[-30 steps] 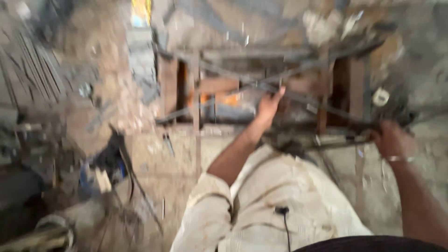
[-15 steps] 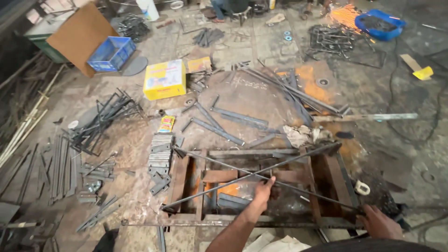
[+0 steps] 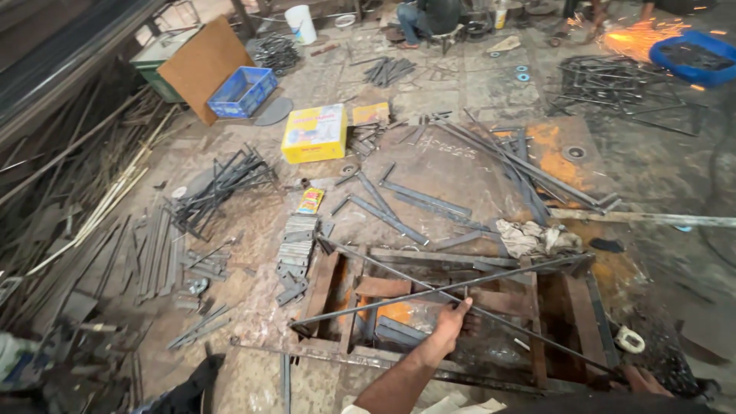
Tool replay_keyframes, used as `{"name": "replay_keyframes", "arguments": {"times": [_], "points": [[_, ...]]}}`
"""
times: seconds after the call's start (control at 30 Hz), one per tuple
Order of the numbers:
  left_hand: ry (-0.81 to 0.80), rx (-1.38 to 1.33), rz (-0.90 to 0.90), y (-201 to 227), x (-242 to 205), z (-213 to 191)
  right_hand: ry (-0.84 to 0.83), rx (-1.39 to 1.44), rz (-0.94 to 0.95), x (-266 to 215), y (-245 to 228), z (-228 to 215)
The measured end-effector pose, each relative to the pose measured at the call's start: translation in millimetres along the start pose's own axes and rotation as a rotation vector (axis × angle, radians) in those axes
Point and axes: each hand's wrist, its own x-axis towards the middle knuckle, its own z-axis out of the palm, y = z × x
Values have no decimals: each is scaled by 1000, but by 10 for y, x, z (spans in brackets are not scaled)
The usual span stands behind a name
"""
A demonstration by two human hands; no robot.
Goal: Welding metal bars together to form a frame structure.
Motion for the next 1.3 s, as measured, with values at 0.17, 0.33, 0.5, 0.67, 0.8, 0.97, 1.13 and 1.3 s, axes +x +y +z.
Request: {"name": "replay_keyframes", "arguments": {"times": [0.17, 0.33, 0.5, 0.67, 0.8, 0.97, 1.13, 1.3], "points": [[44, -25, 15, 62, -77, 69, 140, 96, -105, 261, -109, 111], [230, 142, 246, -242, 263, -97, 175, 156, -144, 195, -188, 61], [252, 92, 164, 76, -132, 166, 60, 129, -112, -62, -354, -254], [293, 14, 54, 89, -179, 242, -88, -29, -6, -494, -1105, -1174], [323, -48, 25, 16, -97, 189, -128, 15, -30, -580, -1280, -1505], [316, -70, 25, -63, -15, 131, -30, 20, -88, -691, -1396, -1703], [376, -172, 79, -145, 118, 88, 24, 33, -252, -658, -1310, -1640], [398, -224, 90, -108, 73, 190, 41, -8, -194, -653, -1378, -1652]]}}
